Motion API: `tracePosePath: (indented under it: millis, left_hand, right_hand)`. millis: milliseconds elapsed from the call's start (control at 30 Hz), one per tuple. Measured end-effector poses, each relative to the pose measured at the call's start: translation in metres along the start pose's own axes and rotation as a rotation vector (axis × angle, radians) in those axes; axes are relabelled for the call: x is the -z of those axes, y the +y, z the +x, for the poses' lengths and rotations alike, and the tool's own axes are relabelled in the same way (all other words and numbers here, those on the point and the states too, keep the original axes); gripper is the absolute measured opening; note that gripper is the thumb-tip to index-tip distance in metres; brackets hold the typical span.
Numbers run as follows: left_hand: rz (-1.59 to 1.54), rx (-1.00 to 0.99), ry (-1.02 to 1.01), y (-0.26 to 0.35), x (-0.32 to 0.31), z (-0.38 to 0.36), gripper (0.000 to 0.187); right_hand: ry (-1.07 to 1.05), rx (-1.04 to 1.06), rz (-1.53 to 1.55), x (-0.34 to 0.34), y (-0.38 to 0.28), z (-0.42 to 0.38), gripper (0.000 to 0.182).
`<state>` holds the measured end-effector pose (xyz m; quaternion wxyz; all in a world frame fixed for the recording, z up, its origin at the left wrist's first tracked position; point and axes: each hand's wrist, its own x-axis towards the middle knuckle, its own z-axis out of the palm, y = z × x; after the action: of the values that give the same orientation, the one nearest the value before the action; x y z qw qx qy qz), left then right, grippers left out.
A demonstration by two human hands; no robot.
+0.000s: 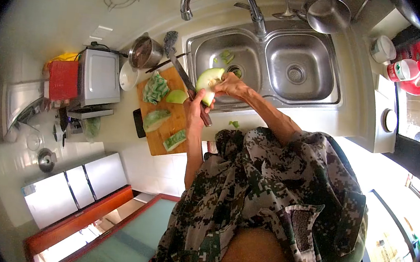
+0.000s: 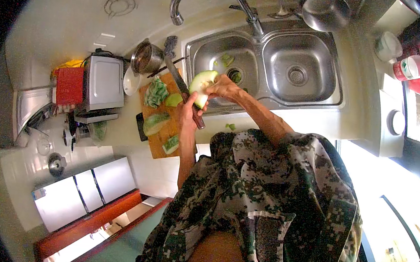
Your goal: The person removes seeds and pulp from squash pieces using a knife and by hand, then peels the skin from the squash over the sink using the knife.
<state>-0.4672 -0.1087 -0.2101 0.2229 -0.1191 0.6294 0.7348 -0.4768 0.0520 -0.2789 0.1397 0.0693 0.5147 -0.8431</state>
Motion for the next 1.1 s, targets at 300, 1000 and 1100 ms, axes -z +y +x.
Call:
tracePosePath:
  millis: [300, 1000, 1100]
  left_hand:
    - [-0.050, -0.004, -0.008, -0.001, 0.001, 0.001, 0.025]
    - [-0.176, -0.075, 0.024, -0.020, -0.010, -0.010, 0.024]
    - [-0.211, -0.071, 0.034, -0.019, -0.017, -0.010, 0.026]
  right_hand:
    - [-0.096, 0.009, 0.150, -0.001, -0.015, -0.008, 0.028]
    - [0.120, -0.068, 0.081, -0.013, 0.012, 0.002, 0.028]
    - [0.147, -0.014, -0.010, -0.017, 0.011, 0.003, 0.022]
